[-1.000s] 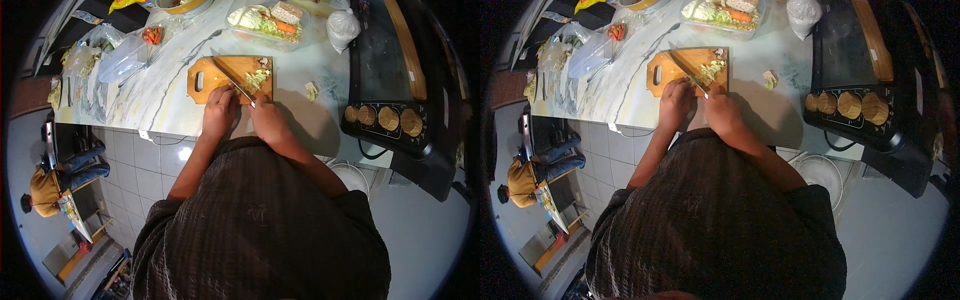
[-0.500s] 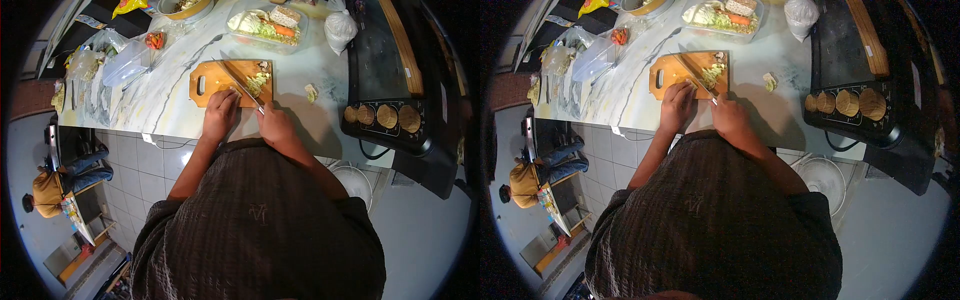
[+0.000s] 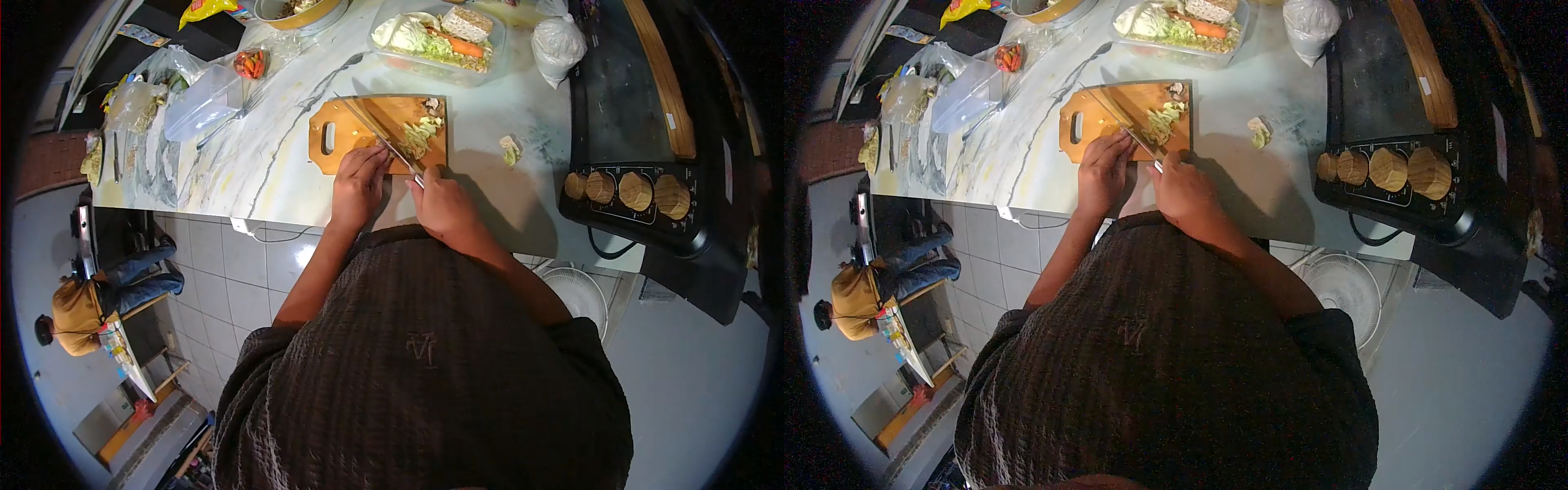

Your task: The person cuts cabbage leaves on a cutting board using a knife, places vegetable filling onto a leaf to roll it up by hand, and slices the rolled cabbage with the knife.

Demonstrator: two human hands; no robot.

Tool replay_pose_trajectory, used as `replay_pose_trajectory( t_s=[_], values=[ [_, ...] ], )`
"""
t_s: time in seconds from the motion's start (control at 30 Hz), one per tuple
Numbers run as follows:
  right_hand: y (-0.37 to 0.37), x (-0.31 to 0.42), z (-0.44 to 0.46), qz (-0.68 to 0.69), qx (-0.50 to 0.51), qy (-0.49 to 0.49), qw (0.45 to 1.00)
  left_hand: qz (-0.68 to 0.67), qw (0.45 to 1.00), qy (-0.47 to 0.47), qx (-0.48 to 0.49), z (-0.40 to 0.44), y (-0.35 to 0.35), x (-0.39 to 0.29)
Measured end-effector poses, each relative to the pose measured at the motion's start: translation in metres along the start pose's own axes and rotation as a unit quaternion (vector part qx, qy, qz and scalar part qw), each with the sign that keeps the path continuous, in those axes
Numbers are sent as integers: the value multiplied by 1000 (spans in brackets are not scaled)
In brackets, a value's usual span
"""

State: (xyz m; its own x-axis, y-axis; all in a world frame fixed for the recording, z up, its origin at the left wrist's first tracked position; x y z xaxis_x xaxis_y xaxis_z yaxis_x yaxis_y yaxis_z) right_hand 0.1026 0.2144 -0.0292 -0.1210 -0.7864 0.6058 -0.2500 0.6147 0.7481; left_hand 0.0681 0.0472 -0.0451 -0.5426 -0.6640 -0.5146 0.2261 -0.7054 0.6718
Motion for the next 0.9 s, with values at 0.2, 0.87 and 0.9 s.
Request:
replay_pose_trajectory(
  t_s=[0.2, 0.87, 0.9],
  values=[
    [8, 8, 0, 0, 35, -10, 999, -2, 1000, 12, -4, -2, 1, -1],
    [3, 15, 2, -47, 43, -3, 998, -5, 1000, 27, -8, -5, -1, 1],
    [1, 14, 3, -49, 44, -3, 998, -10, 1000, 27, -3, -6, -1, 1]
  ],
)
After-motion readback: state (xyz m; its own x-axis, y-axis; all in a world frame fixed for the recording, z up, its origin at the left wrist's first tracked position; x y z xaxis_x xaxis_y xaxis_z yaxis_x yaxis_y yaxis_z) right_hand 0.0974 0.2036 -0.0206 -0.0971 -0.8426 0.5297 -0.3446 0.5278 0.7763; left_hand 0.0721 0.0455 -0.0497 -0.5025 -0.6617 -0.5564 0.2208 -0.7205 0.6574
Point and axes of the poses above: each hand's wrist, its own z-axis towards the middle knuckle, its own y-axis out of the back of the hand, x = y × z, the point moved 2 cm from there along z, towards the middle knuckle, and after that the axes turned 2 degrees about -y, right-handed, at the moved point
